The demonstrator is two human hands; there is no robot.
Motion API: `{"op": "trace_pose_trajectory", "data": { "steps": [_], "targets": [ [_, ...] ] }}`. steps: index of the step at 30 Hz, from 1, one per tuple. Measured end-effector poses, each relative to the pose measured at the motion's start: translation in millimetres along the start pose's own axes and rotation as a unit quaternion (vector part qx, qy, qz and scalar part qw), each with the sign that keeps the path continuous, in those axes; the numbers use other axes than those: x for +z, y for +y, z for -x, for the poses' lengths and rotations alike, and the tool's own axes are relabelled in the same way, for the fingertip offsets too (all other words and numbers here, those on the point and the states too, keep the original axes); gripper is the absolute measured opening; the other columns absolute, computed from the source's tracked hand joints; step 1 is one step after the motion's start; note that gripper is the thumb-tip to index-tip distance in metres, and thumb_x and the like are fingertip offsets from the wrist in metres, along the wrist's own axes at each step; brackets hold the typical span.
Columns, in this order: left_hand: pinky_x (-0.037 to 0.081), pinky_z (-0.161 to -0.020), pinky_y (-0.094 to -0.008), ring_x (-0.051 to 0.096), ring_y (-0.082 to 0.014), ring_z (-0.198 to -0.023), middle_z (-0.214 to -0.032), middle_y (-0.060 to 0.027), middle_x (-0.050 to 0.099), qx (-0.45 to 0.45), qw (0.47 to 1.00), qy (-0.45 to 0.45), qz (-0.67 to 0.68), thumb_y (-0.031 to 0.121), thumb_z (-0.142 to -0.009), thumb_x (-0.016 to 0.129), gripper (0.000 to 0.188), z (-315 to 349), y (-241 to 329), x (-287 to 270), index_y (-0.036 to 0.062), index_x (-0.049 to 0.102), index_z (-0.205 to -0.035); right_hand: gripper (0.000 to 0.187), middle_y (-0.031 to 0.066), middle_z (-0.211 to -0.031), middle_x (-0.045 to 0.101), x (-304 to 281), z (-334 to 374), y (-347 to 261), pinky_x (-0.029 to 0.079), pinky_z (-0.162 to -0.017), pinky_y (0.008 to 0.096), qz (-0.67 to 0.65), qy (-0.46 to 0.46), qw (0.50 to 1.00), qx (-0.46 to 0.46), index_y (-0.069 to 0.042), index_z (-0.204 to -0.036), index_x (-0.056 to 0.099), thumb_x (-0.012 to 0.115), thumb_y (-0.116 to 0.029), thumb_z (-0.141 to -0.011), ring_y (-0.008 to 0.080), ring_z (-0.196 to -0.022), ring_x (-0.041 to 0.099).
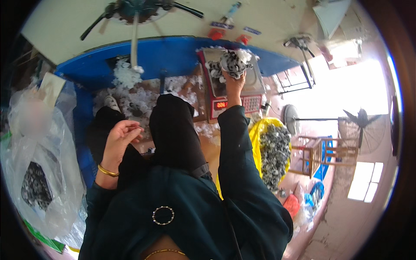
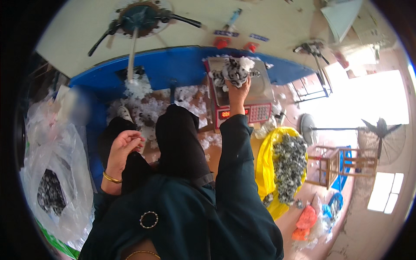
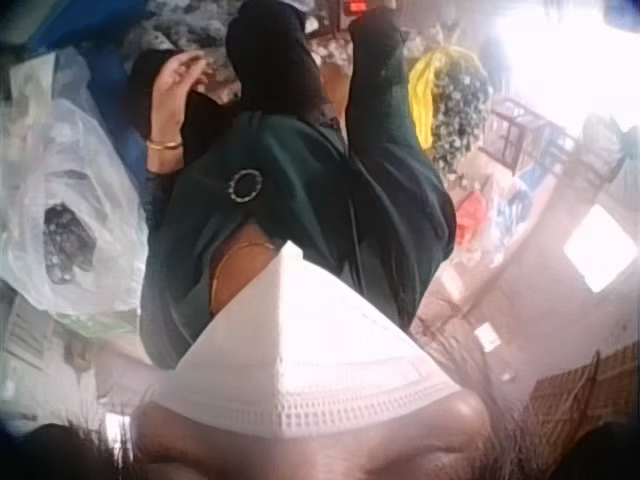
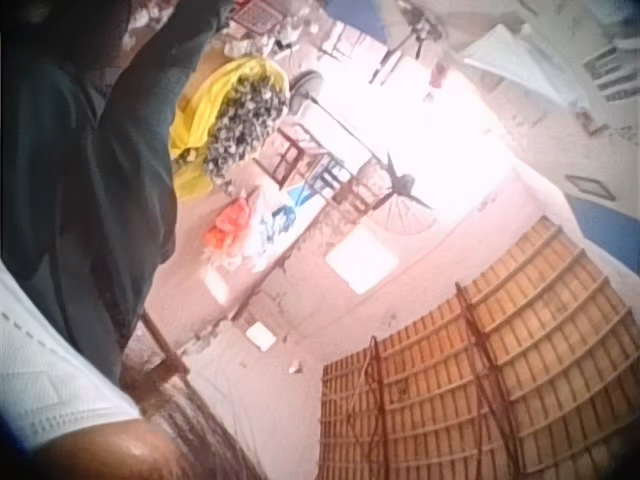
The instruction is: The person repeatedly stuffs a small plush toy with cotton-like material using a manual hand-cranked machine. They hold the toy, feed material into the machine, and then place the stuffed toy onto a digital scale before repeating the process.
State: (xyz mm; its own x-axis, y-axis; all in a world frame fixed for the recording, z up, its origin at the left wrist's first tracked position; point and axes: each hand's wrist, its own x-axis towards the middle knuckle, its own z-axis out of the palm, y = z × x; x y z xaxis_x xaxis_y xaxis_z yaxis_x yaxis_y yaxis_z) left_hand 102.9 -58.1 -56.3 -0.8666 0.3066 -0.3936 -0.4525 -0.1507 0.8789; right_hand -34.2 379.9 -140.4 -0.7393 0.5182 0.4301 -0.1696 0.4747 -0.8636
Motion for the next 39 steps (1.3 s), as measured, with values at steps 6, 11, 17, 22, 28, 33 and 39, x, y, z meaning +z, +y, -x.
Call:
{"op": "trace_pose_trajectory", "data": {
  "steps": [6,11,17,22,28,33,39],
  "targets": [
    [0.046,-0.070,-0.0237,0.057,-0.0108,-0.094,-0.107,-0.0048,0.060,0.222,0.961,0.120,-0.112,0.012,-0.086,0.067,0.049,-1.0,27.0,10.2,0.0055,0.046,-0.130,0.043,0.0122,-0.111,0.063,76.3,75.0,-153.3,0.038,-0.104,0.0441,-0.002,-0.330,0.879,-0.344,-0.005,-0.106,0.061,0.069,-0.004,-0.064,0.0275,-0.114,0.055],
    [0.049,-0.075,-0.0291,0.061,-0.0228,-0.086,-0.099,-0.0101,0.060,0.383,0.857,0.070,-0.337,0.007,-0.076,0.074,0.028,-18.0,58.5,30.7,0.0072,0.068,-0.103,0.038,0.0063,-0.109,0.065,75.6,105.1,-217.2,0.035,-0.106,0.0465,0.057,-0.421,0.824,-0.374,-0.007,-0.101,0.066,0.064,-0.002,-0.064,0.0258,-0.116,0.055],
    [0.049,-0.081,-0.0339,0.060,-0.0269,-0.089,-0.095,-0.0101,0.062,0.351,0.851,0.167,-0.352,0.007,-0.075,0.072,0.021,-4.1,35.1,-28.8,0.0067,0.069,-0.097,0.044,0.0167,-0.115,0.061,-34.5,69.7,-162.7,0.041,-0.097,0.0460,0.301,-0.342,0.851,-0.259,-0.006,-0.116,0.059,0.069,-0.007,-0.073,0.0355,-0.112,0.055],
    [0.039,-0.102,-0.0413,0.051,-0.0305,-0.118,-0.131,-0.0144,0.052,0.303,0.773,0.182,-0.527,0.023,-0.074,0.076,0.043,54.3,26.4,-111.2,0.0084,0.064,-0.113,0.043,0.0179,-0.111,0.062,-211.1,68.4,-52.2,0.042,-0.095,0.0445,0.373,-0.336,0.865,0.013,-0.003,-0.116,0.060,0.069,-0.010,-0.074,0.0349,-0.108,0.056],
    [0.049,-0.070,-0.0272,0.063,-0.0160,-0.077,-0.086,-0.0042,0.068,0.318,0.641,0.698,-0.016,0.007,-0.085,0.059,0.012,165.9,17.3,-282.5,0.0033,0.066,-0.095,0.044,0.0193,-0.108,0.063,-283.0,84.7,-32.1,0.043,-0.092,0.0428,0.393,-0.380,0.831,0.102,0.000,-0.116,0.060,0.069,-0.014,-0.075,0.0341,-0.104,0.058],
    [0.050,-0.082,-0.0357,0.064,-0.0313,-0.091,-0.099,-0.0145,0.068,0.063,0.476,0.637,-0.603,0.016,-0.076,0.067,0.032,167.0,-37.4,-453.9,0.0012,0.064,-0.104,0.045,0.0205,-0.105,0.064,-243.0,58.5,-37.0,0.044,-0.090,0.0413,0.358,-0.404,0.839,0.069,0.003,-0.116,0.060,0.070,-0.016,-0.076,0.0335,-0.100,0.060],
    [0.049,-0.083,-0.0391,0.063,-0.0350,-0.093,-0.102,-0.0187,0.067,-0.069,0.561,0.491,-0.663,0.022,-0.071,0.072,0.042,136.5,-60.5,-495.9,0.0008,0.064,-0.107,0.044,0.0168,-0.117,0.062,-128.9,38.7,-63.0,0.045,-0.094,0.0337,0.298,-0.382,0.871,0.085,0.004,-0.120,0.057,0.069,-0.010,-0.081,0.0244,-0.111,0.058]
  ]
}}
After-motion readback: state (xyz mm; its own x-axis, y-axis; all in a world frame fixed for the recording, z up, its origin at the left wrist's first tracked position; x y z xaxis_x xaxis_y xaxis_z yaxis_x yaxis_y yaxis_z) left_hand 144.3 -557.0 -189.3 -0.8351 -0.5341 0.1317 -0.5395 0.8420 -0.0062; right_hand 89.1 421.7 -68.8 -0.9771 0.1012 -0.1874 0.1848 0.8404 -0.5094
